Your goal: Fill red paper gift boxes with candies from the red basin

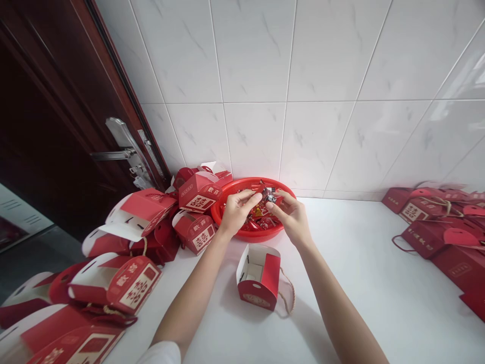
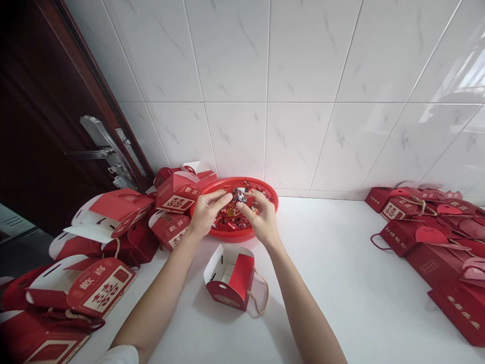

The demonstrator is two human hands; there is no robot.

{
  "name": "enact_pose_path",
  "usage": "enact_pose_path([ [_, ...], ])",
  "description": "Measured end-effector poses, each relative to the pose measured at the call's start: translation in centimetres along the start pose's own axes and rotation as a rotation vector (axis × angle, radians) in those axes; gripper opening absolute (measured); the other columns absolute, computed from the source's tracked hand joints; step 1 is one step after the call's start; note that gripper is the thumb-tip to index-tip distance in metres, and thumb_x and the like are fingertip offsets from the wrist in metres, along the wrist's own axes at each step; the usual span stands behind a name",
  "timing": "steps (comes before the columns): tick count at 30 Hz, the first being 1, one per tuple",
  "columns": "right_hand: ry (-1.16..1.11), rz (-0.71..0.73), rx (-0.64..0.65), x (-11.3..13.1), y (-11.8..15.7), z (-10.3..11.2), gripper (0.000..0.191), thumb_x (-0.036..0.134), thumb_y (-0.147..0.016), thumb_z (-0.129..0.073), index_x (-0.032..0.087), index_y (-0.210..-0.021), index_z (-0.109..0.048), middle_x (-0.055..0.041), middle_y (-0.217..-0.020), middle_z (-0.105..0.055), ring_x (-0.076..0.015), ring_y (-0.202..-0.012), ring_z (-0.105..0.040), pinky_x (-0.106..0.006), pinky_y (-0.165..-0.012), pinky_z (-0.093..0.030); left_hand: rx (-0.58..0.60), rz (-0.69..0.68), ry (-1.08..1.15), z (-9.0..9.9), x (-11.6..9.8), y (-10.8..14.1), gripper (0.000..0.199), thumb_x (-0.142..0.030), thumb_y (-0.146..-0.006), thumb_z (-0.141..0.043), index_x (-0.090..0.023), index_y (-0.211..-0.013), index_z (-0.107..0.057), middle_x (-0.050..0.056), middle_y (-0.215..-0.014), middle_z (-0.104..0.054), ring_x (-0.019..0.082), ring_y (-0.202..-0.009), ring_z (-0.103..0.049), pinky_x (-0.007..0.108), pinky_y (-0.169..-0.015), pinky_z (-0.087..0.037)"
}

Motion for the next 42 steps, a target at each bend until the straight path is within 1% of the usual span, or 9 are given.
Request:
enact_pose_path([
  [5, 0.119, 0.118, -0.055, 0.5, 0.2, 0.3, 0.028, 0.045, -0.078, -0.078, 0.028, -0.101, -0.075, -0.0076, -0.123, -0.069, -0.0322, -0.126, -0.057, -0.050, -0.103, -0.049, 0.041, 0.023, 0.068, 0.3, -0.2, 0.0, 0.026, -0.044, -0.077, -0.077, -0.019, -0.083, -0.080, 0.004, -0.083, -0.072, 0.022, -0.087, -0.065, 0.032, -0.081, -0.051],
  [11, 0.316, 0.320, -0.114, 1.9, 0.6, 0.1, 0.022, 0.037, -0.087, -0.071, 0.032, -0.108, -0.074, -0.0048, -0.133, -0.066, -0.0288, -0.129, -0.056, -0.048, -0.110, -0.043, 0.043, 0.014, 0.049, 0.1, -0.9, 0.3, 0.028, -0.046, -0.078, -0.076, -0.018, -0.076, -0.076, 0.001, -0.077, -0.070, 0.019, -0.081, -0.063, 0.029, -0.078, -0.050],
  [14, 0.181, 0.288, -0.175, 2.1, 0.6, 0.3, 0.021, 0.035, -0.088, -0.070, 0.029, -0.108, -0.073, -0.0060, -0.128, -0.069, -0.0283, -0.121, -0.062, -0.046, -0.105, -0.048, 0.053, 0.036, 0.066, 0.1, -1.0, 0.4, 0.029, -0.046, -0.080, -0.075, -0.017, -0.077, -0.076, 0.000, -0.078, -0.069, 0.017, -0.079, -0.062, 0.027, -0.077, -0.050],
  [18, 0.009, 0.201, -0.229, 2.4, 0.6, 1.0, 0.017, 0.035, -0.087, -0.070, 0.025, -0.101, -0.071, -0.0055, -0.104, -0.076, -0.0247, -0.098, -0.070, -0.042, -0.090, -0.055, 0.020, 0.035, 0.062, 0.4, -0.8, 0.3, 0.030, -0.046, -0.080, -0.075, -0.017, -0.074, -0.074, 0.000, -0.073, -0.066, 0.016, -0.075, -0.059, 0.028, -0.074, -0.048],
  [20, 0.012, 0.185, -0.201, 2.7, 0.6, 1.2, 0.016, 0.035, -0.085, -0.071, 0.025, -0.098, -0.071, -0.0047, -0.097, -0.076, -0.0240, -0.093, -0.071, -0.041, -0.086, -0.056, -0.019, 0.025, 0.078, 0.5, -0.6, 0.3, 0.031, -0.047, -0.078, -0.076, -0.017, -0.072, -0.073, 0.000, -0.073, -0.066, 0.017, -0.075, -0.059, 0.028, -0.074, -0.047],
  [23, 0.075, 0.210, -0.100, 3.1, 0.8, 1.1, 0.018, 0.031, -0.082, -0.074, 0.027, -0.100, -0.073, -0.0041, -0.104, -0.077, -0.0257, -0.101, -0.070, -0.044, -0.093, -0.054, -0.079, 0.025, 0.099, 0.4, -0.4, 0.2, 0.032, -0.050, -0.077, -0.077, -0.018, -0.075, -0.074, 0.001, -0.076, -0.068, 0.019, -0.078, -0.060, 0.029, -0.076, -0.048],
  [29, 0.382, 0.391, 0.032, 3.3, 1.2, 0.2, 0.021, 0.022, -0.082, -0.076, 0.033, -0.100, -0.077, -0.0013, -0.126, -0.072, -0.0282, -0.122, -0.059, -0.051, -0.104, -0.049, -0.141, -0.033, 0.103, 0.3, -0.9, 0.6, 0.032, -0.048, -0.080, -0.075, -0.018, -0.069, -0.071, 0.000, -0.070, -0.063, 0.016, -0.072, -0.058, 0.025, -0.068, -0.048],
  [39, 0.667, 0.776, -0.025, 3.3, 1.9, -0.6, 0.032, 0.008, -0.090, -0.063, 0.028, -0.113, -0.074, -0.0069, -0.117, -0.075, -0.0260, -0.106, -0.066, -0.047, -0.091, -0.057, -0.214, -0.043, 0.274, -0.4, -1.7, 0.6, 0.021, -0.038, -0.071, -0.082, -0.018, -0.077, -0.075, 0.000, -0.077, -0.070, 0.015, -0.074, -0.064, 0.024, -0.068, -0.053],
  [42, 0.714, 0.863, -0.060, 3.4, 1.9, -0.6, 0.033, 0.008, -0.090, -0.064, 0.027, -0.115, -0.073, -0.0082, -0.114, -0.076, -0.0260, -0.100, -0.068, -0.046, -0.086, -0.057, -0.153, -0.051, 0.328, -0.3, -1.8, 0.8, 0.022, -0.040, -0.076, -0.076, -0.018, -0.072, -0.072, 0.000, -0.074, -0.070, 0.016, -0.072, -0.065, 0.026, -0.068, -0.054],
])
Point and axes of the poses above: each hand's wrist, its own y-axis away from the middle knuckle, its own z-axis out of the back of the hand, x = y × z, the point moved 1 cm from there along -y, towards the middle knuckle
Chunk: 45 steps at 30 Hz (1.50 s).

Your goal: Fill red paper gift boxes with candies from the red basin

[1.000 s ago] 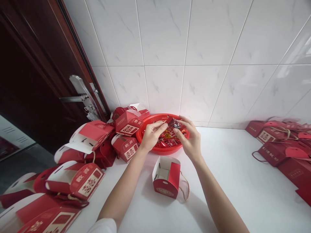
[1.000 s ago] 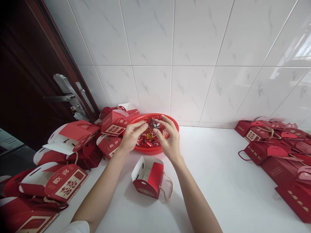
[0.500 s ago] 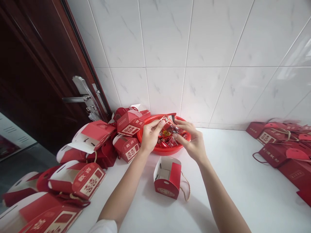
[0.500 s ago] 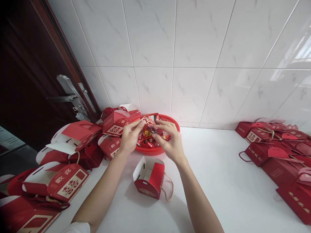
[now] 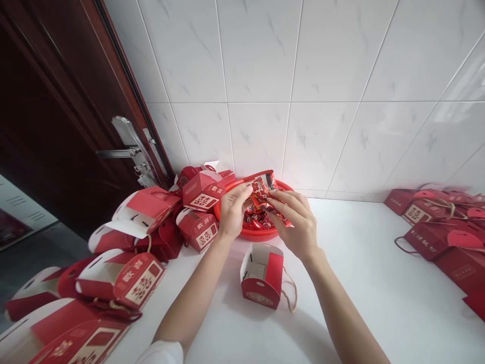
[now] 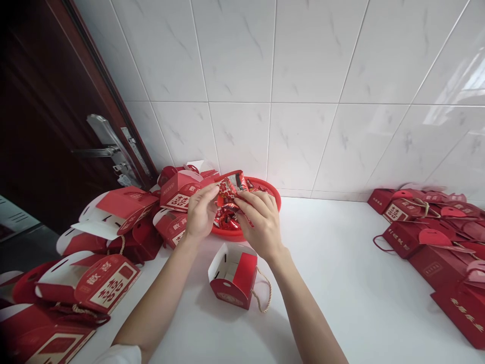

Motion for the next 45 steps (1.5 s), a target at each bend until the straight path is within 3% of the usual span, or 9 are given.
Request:
enact_pose_path([
  [5, 0.049, 0.019, -0.034, -0.3, 0.0, 0.1, 0.035, 0.006, -0.090, -0.062, 0.027, -0.116, -0.072, -0.0085, -0.115, -0.075, -0.0260, -0.099, -0.068, -0.046, -0.084, -0.057, 0.195, -0.051, -0.063, 0.3, 0.0, 0.3, 0.024, -0.038, -0.081, -0.074, -0.018, -0.095, -0.075, 0.006, -0.095, -0.075, 0.023, -0.092, -0.070, 0.033, -0.085, -0.056],
  [8, 0.043, -0.003, -0.053, -0.3, 0.0, 0.1, 0.038, 0.005, -0.091, -0.059, 0.028, -0.117, -0.072, -0.0084, -0.118, -0.074, -0.0257, -0.103, -0.067, -0.046, -0.085, -0.058, 0.218, -0.090, -0.103, 0.4, 0.2, 0.4, 0.030, -0.032, -0.080, -0.076, -0.019, -0.108, -0.074, 0.007, -0.106, -0.075, 0.025, -0.105, -0.069, 0.035, -0.092, -0.055],
  [11, 0.028, -0.042, -0.080, -0.1, 0.1, 0.0, 0.040, 0.004, -0.091, -0.056, 0.030, -0.118, -0.072, -0.0074, -0.120, -0.073, -0.0254, -0.106, -0.066, -0.046, -0.086, -0.059, 0.221, -0.115, -0.125, 0.4, 0.3, 0.5, 0.029, -0.032, -0.082, -0.075, -0.020, -0.109, -0.074, 0.007, -0.108, -0.074, 0.025, -0.106, -0.068, 0.035, -0.093, -0.055],
  [20, -0.014, -0.082, -0.101, -0.1, 0.3, -0.7, 0.039, 0.007, -0.091, -0.060, 0.031, -0.119, -0.072, -0.0083, -0.122, -0.072, -0.0263, -0.107, -0.066, -0.048, -0.088, -0.059, 0.112, -0.159, -0.132, -0.1, 0.5, 0.6, 0.024, -0.031, -0.082, -0.076, -0.020, -0.103, -0.076, 0.006, -0.104, -0.076, 0.022, -0.100, -0.070, 0.034, -0.093, -0.055],
  [25, -0.049, -0.124, -0.077, 0.1, 0.2, -0.8, 0.028, 0.014, -0.091, -0.066, 0.029, -0.112, -0.074, -0.0092, -0.119, -0.073, -0.0265, -0.106, -0.066, -0.048, -0.088, -0.058, -0.026, -0.095, -0.105, -0.2, 0.6, 0.6, 0.023, -0.040, -0.079, -0.078, -0.019, -0.088, -0.077, 0.004, -0.088, -0.074, 0.018, -0.085, -0.069, 0.029, -0.082, -0.057],
  [30, -0.146, -0.285, -0.050, 0.3, 0.2, -0.4, 0.021, 0.019, -0.089, -0.069, 0.030, -0.106, -0.076, -0.0064, -0.113, -0.074, -0.0257, -0.105, -0.067, -0.047, -0.090, -0.056, -0.054, -0.086, -0.120, 0.0, 0.9, 0.4, 0.026, -0.045, -0.080, -0.076, -0.019, -0.079, -0.076, 0.002, -0.079, -0.070, 0.016, -0.077, -0.065, 0.027, -0.076, -0.056],
  [36, -0.345, -0.519, -0.073, -0.1, 0.2, -0.2, 0.017, 0.023, -0.082, -0.076, 0.029, -0.098, -0.079, -0.0045, -0.108, -0.075, -0.0237, -0.104, -0.069, -0.043, -0.093, -0.057, -0.103, -0.105, -0.206, 0.5, 1.5, 0.2, 0.030, -0.043, -0.077, -0.078, -0.018, -0.093, -0.079, 0.006, -0.093, -0.077, 0.023, -0.093, -0.071, 0.035, -0.087, -0.057],
  [41, -0.543, -0.717, -0.176, -1.1, 0.0, 0.2, 0.016, 0.029, -0.073, -0.083, 0.025, -0.088, -0.080, -0.0054, -0.101, -0.076, -0.0240, -0.095, -0.071, -0.043, -0.086, -0.059, -0.105, -0.098, -0.242, 0.6, 1.4, 0.2, 0.031, -0.035, -0.075, -0.079, -0.018, -0.101, -0.079, 0.009, -0.109, -0.077, 0.026, -0.106, -0.071, 0.040, -0.096, -0.056],
  [45, -0.753, -0.924, -0.129, -1.9, -0.1, 0.5, 0.024, 0.033, -0.067, -0.087, 0.023, -0.088, -0.079, -0.0062, -0.102, -0.077, -0.0240, -0.091, -0.071, -0.040, -0.080, -0.060, -0.086, -0.106, -0.287, 0.5, 1.0, 0.3, 0.031, -0.036, -0.077, -0.078, -0.018, -0.101, -0.078, 0.010, -0.109, -0.077, 0.027, -0.107, -0.071, 0.042, -0.097, -0.056],
])
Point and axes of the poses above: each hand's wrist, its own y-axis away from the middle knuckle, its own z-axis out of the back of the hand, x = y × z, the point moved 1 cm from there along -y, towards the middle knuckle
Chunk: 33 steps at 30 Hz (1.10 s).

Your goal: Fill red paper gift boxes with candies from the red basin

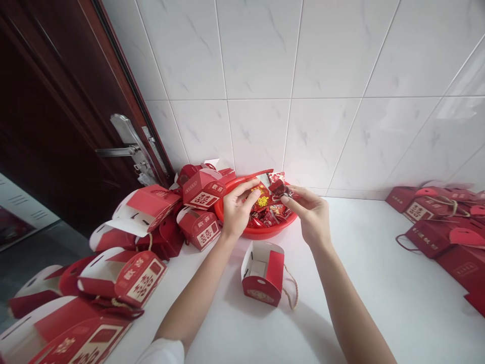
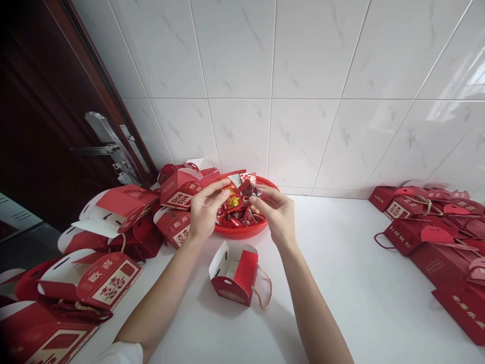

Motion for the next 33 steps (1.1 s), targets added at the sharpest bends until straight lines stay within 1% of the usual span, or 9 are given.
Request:
enact_pose_path([
  [6, -0.168, -0.219, 0.135, -0.2, -0.4, 0.2, 0.022, 0.032, -0.063, -0.089, 0.024, -0.080, -0.078, -0.0024, -0.093, -0.078, -0.0217, -0.085, -0.071, -0.037, -0.080, -0.058, 0.120, -0.028, -0.046, 0.2, -0.5, -0.1, 0.037, -0.034, -0.079, -0.077, -0.021, -0.113, -0.075, 0.009, -0.117, -0.075, 0.027, -0.108, -0.070, 0.042, -0.096, -0.057],
  [10, -0.202, -0.303, 0.136, -0.6, -0.4, -0.1, 0.023, 0.031, -0.058, -0.091, 0.025, -0.076, -0.078, 0.0000, -0.083, -0.078, -0.0195, -0.076, -0.070, -0.035, -0.075, -0.058, 0.186, -0.026, -0.054, 0.5, -0.9, 0.0, 0.051, -0.030, -0.081, -0.074, -0.023, -0.131, -0.065, 0.009, -0.126, -0.071, 0.025, -0.110, -0.069, 0.039, -0.094, -0.058],
  [18, -0.160, -0.308, 0.300, -0.1, -0.4, 0.3, 0.017, 0.030, -0.062, -0.089, 0.027, -0.076, -0.080, 0.0002, -0.086, -0.079, -0.0205, -0.082, -0.072, -0.038, -0.083, -0.057, 0.279, 0.057, -0.062, 1.6, -2.5, 0.1, 0.074, -0.025, -0.082, -0.074, -0.027, -0.149, -0.043, 0.006, -0.100, -0.073, 0.021, -0.093, -0.072, 0.030, -0.081, -0.060],
  [21, -0.131, -0.265, 0.287, 0.5, -0.6, 1.1, 0.017, 0.030, -0.062, -0.089, 0.027, -0.077, -0.081, -0.0006, -0.088, -0.079, -0.0213, -0.084, -0.072, -0.039, -0.085, -0.057, 0.332, 0.085, -0.145, 2.8, -3.6, 0.0, 0.058, -0.030, -0.083, -0.073, -0.026, -0.138, -0.055, 0.006, -0.099, -0.072, 0.020, -0.091, -0.072, 0.029, -0.079, -0.059],
  [23, -0.110, -0.221, 0.252, 1.0, -0.9, 1.8, 0.017, 0.030, -0.061, -0.089, 0.027, -0.075, -0.080, -0.0011, -0.087, -0.079, -0.0224, -0.084, -0.071, -0.041, -0.085, -0.056, 0.440, 0.086, -0.310, 3.6, -4.5, 0.3, 0.034, -0.034, -0.084, -0.071, -0.024, -0.116, -0.069, 0.006, -0.101, -0.072, 0.021, -0.093, -0.072, 0.028, -0.078, -0.058],
  [26, -0.102, -0.123, 0.202, 1.7, -1.4, 3.5, 0.016, 0.034, -0.061, -0.089, 0.029, -0.073, -0.080, 0.0000, -0.083, -0.079, -0.0225, -0.079, -0.070, -0.043, -0.083, -0.055, 0.773, 0.117, -0.600, 4.2, -5.5, 1.4, 0.017, -0.037, -0.086, -0.066, -0.024, -0.091, -0.077, 0.005, -0.101, -0.073, 0.022, -0.093, -0.070, 0.026, -0.075, -0.055],
  [29, -0.087, -0.002, 0.197, 2.1, -1.9, 5.5, 0.016, 0.039, -0.062, -0.089, 0.031, -0.072, -0.078, 0.0009, -0.079, -0.077, -0.0218, -0.073, -0.068, -0.045, -0.079, -0.055, 1.076, 0.171, -0.803, 4.5, -5.5, 2.7, 0.020, -0.034, -0.088, -0.061, -0.027, -0.094, -0.079, 0.004, -0.102, -0.073, 0.022, -0.099, -0.067, 0.026, -0.079, -0.051],
  [31, -0.086, 0.056, 0.224, 2.1, -2.2, 6.4, 0.019, 0.043, -0.061, -0.089, 0.033, -0.072, -0.078, 0.0015, -0.075, -0.075, -0.0205, -0.067, -0.066, -0.045, -0.075, -0.056, 1.160, 0.205, -0.895, 4.5, -5.0, 3.1, 0.023, -0.032, -0.088, -0.060, -0.026, -0.099, -0.079, 0.005, -0.105, -0.072, 0.023, -0.103, -0.066, 0.026, -0.083, -0.049],
  [33, -0.097, 0.065, 0.292, 1.8, -2.2, 6.5, 0.025, 0.049, -0.058, -0.090, 0.032, -0.071, -0.078, 0.0016, -0.069, -0.073, -0.0191, -0.061, -0.064, -0.044, -0.069, -0.056, 1.181, 0.241, -0.935, 4.5, -4.1, 3.1, 0.027, -0.031, -0.086, -0.060, -0.023, -0.105, -0.077, 0.007, -0.107, -0.070, 0.023, -0.101, -0.066, 0.026, -0.081, -0.049],
])
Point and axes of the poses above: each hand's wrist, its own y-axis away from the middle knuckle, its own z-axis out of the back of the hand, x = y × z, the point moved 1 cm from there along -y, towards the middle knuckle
